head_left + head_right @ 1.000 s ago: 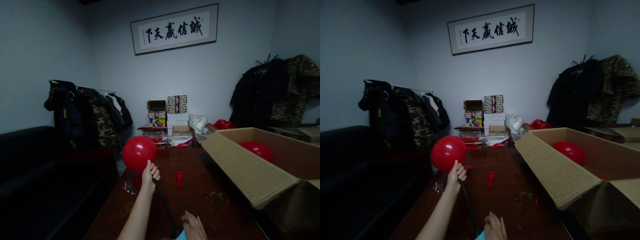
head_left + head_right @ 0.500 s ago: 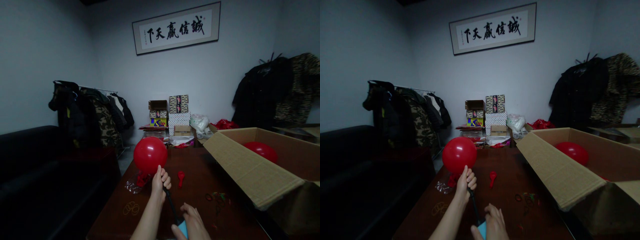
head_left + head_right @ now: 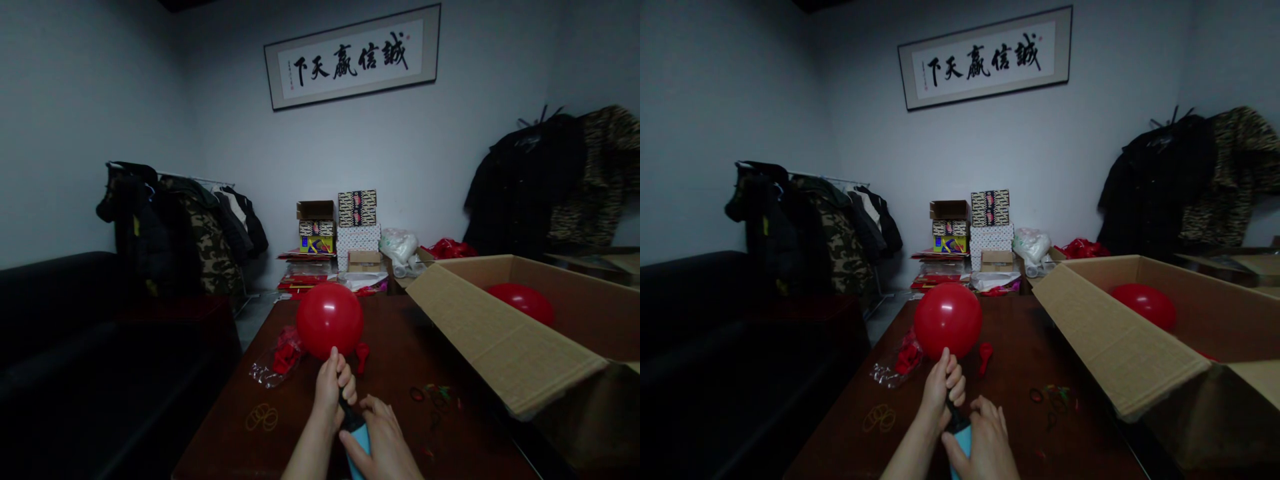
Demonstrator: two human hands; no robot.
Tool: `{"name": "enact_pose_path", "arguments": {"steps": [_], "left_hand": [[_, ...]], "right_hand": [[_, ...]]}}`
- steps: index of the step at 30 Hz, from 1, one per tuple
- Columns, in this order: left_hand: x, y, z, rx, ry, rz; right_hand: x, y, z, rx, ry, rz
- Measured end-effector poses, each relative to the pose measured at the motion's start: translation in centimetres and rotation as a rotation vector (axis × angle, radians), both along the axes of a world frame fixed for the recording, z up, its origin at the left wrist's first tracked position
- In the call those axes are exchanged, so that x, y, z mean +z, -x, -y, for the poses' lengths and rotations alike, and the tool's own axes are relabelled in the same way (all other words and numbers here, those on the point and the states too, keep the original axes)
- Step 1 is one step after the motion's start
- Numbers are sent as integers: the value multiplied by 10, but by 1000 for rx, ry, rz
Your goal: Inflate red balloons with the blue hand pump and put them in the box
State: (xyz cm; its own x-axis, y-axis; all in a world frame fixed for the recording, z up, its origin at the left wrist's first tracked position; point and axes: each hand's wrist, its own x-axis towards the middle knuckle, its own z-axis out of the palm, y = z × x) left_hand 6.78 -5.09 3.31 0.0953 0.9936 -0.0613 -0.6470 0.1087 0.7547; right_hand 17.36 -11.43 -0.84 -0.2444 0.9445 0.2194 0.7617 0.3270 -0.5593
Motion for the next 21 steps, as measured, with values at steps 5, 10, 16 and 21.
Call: {"name": "enact_pose_path", "arguments": {"steps": [5, 10, 16, 21], "left_hand": [[-1, 1, -1, 18, 18, 14], [3, 4, -4, 47, 13, 31], [16, 18, -13, 60, -16, 78], [30, 40, -29, 98, -26, 115]], "right_hand": [[-3, -4, -1, 5, 31, 48], [-6, -3, -1, -10, -5, 57], [3, -1, 4, 12, 38, 83], [-5, 2, 12, -49, 13, 86]]}}
